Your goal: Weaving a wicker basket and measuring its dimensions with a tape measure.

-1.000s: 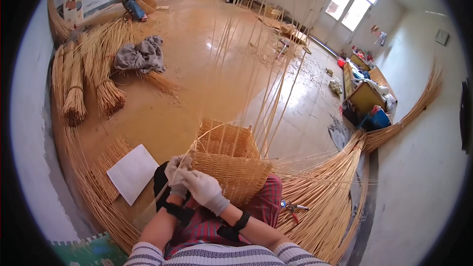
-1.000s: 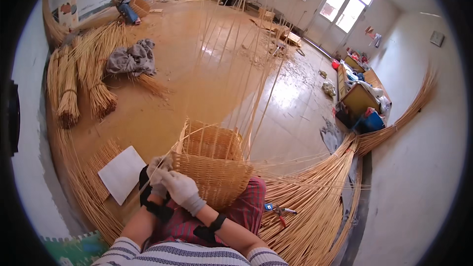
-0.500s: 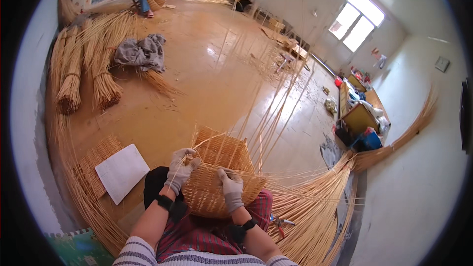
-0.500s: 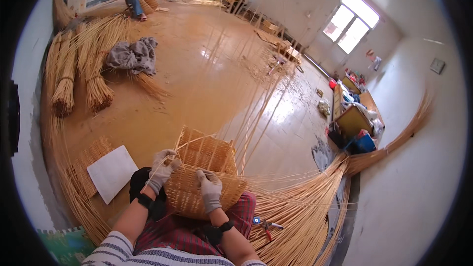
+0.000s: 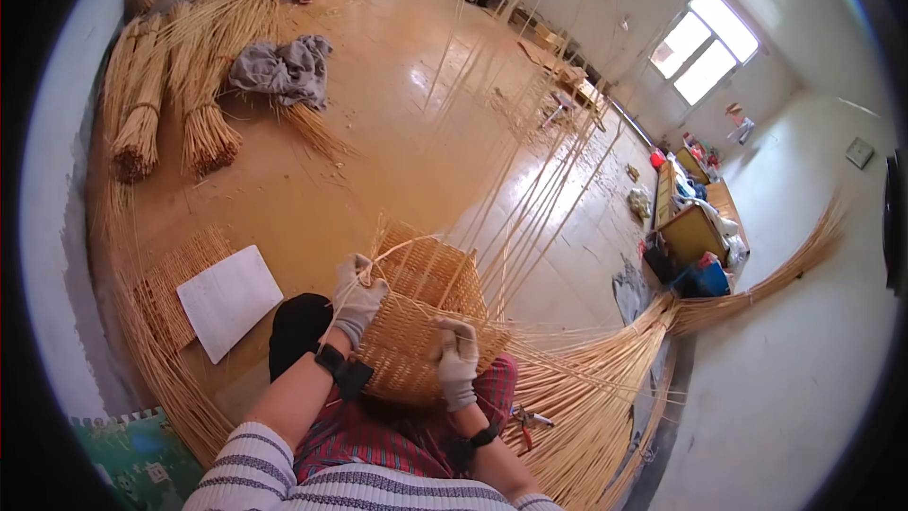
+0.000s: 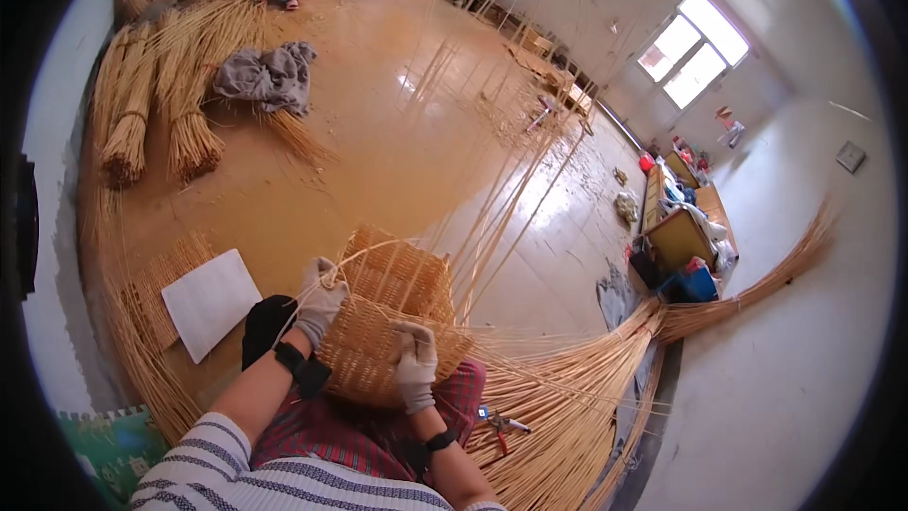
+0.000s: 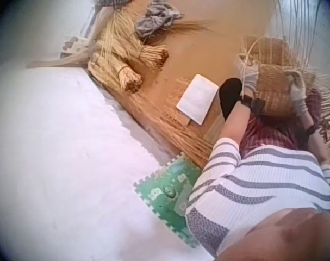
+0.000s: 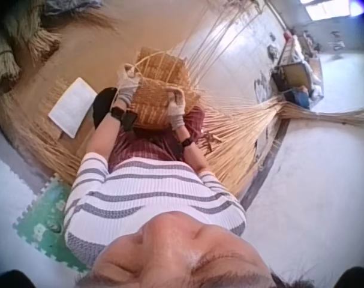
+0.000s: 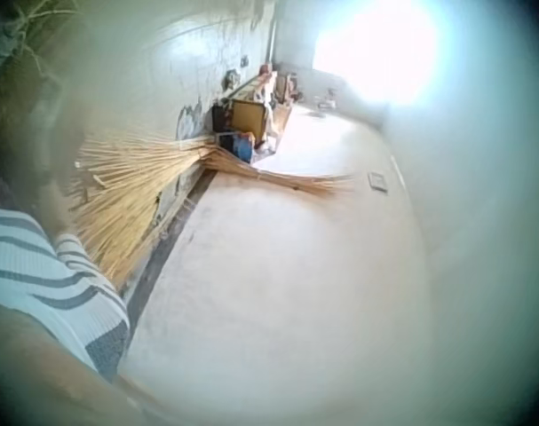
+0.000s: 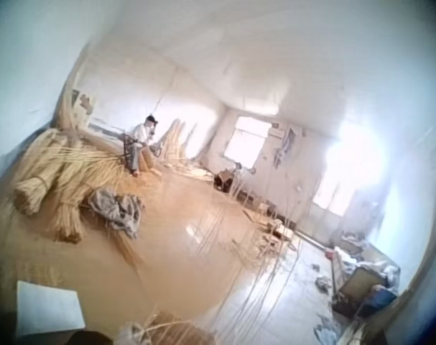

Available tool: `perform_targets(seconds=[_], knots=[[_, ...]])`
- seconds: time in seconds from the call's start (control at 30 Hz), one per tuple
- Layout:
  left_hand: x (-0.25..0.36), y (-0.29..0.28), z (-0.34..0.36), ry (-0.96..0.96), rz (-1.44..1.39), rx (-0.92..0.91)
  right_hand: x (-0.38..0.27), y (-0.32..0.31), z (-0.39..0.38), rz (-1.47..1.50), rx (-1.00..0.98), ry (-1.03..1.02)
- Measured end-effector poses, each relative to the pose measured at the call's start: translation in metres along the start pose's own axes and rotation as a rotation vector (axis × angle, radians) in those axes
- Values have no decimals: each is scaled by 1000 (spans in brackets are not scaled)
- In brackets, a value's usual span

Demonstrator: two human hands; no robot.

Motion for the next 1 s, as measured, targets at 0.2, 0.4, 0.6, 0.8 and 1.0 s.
perform_targets(seconds=[0.2,0.4,0.6,0.8,1.0], knots=[[58,-36,-58,159,270,79,24,-29,15,241,139,214],[102,-9,-78,428,622,-474,-41,17,69,-305,34,-355],[94,3,-75,408,869,-590,-60,4,84,-483,39,-252],[104,37,-86,533,987,-527,-37,-84,1,-628,50,-258],[132,80,-108,574,894,-720,-66,-78,63,-886,-20,-478]])
Point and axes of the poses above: each hand's wrist, its own z-axis towards the middle knuckle, its own y-axis out of the palm, x = y × z, the point moved 3 cm from there along z, towards the middle knuckle, and after that the axes turned 4 degrees about -x, right-handed, at the moved point
